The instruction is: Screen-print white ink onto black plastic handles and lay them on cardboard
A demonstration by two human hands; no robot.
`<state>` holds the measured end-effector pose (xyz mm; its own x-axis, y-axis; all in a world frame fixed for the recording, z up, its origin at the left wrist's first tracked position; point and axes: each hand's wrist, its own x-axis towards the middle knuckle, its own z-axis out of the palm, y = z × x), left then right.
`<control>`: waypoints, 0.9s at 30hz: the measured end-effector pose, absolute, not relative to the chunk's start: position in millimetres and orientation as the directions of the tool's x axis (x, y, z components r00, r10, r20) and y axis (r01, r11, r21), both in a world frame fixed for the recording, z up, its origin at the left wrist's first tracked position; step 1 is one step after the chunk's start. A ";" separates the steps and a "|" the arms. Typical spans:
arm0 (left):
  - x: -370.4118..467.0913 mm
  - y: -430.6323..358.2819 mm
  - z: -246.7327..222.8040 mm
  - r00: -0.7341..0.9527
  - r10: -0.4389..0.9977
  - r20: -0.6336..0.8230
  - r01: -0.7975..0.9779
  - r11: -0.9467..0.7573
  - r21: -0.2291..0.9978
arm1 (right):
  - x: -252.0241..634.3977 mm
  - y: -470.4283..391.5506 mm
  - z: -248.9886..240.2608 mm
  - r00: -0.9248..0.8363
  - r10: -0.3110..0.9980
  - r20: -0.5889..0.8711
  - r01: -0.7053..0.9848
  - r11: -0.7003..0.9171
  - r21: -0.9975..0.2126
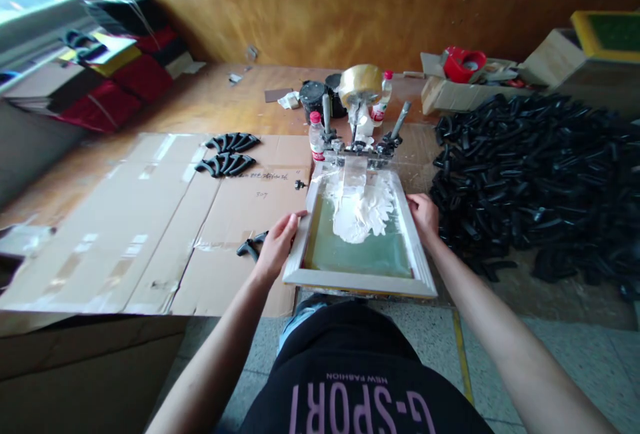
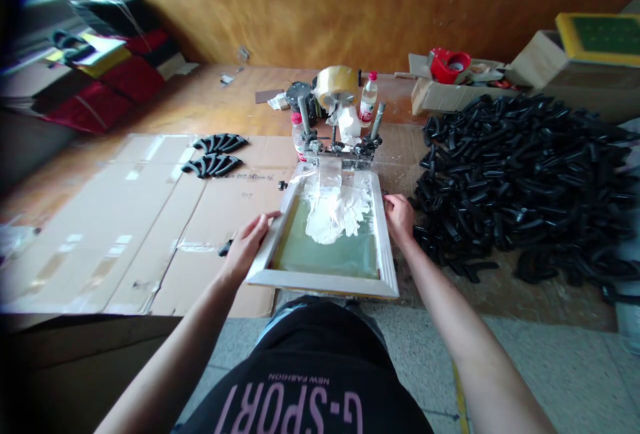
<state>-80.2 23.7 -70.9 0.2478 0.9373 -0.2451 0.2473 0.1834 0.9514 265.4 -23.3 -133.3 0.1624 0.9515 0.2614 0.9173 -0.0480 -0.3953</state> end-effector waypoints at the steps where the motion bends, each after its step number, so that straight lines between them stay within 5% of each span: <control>1: -83.3 19.4 -87.3 0.250 0.922 -0.295 0.271 0.226 0.936 | 266.3 -15.0 -125.4 0.217 0.921 0.323 0.910 -0.071 -0.408; 5: -81.1 16.3 -136.5 0.195 0.913 -0.358 0.352 0.275 0.895 | 225.3 27.5 -95.0 0.098 0.880 0.465 0.928 0.088 -0.362; 11: -82.2 23.6 -157.3 0.189 0.922 -0.338 0.446 0.226 0.866 | 174.0 35.6 -86.7 -0.107 0.991 0.081 0.946 0.126 -0.300; 18: -84.9 22.5 -162.9 0.225 0.912 -0.345 0.459 0.213 0.863 | 191.9 -22.9 -95.0 -0.568 0.822 0.044 0.782 0.556 -0.282; 23: -84.6 20.3 -153.8 0.206 0.915 -0.348 0.468 0.220 0.856 | 186.8 -26.1 -105.4 -0.430 0.880 0.201 0.842 0.472 -0.263; 27: -84.8 18.9 -150.4 0.206 0.914 -0.350 0.427 0.238 0.872 | 181.0 -43.1 -118.6 -0.503 0.812 0.296 0.789 0.571 -0.227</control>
<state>-84.8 18.9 -150.4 0.2056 0.9139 -0.3499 0.4268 0.2380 0.8724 181.0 -43.1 -118.6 -0.5030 0.8122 0.2957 0.7890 0.5711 -0.2265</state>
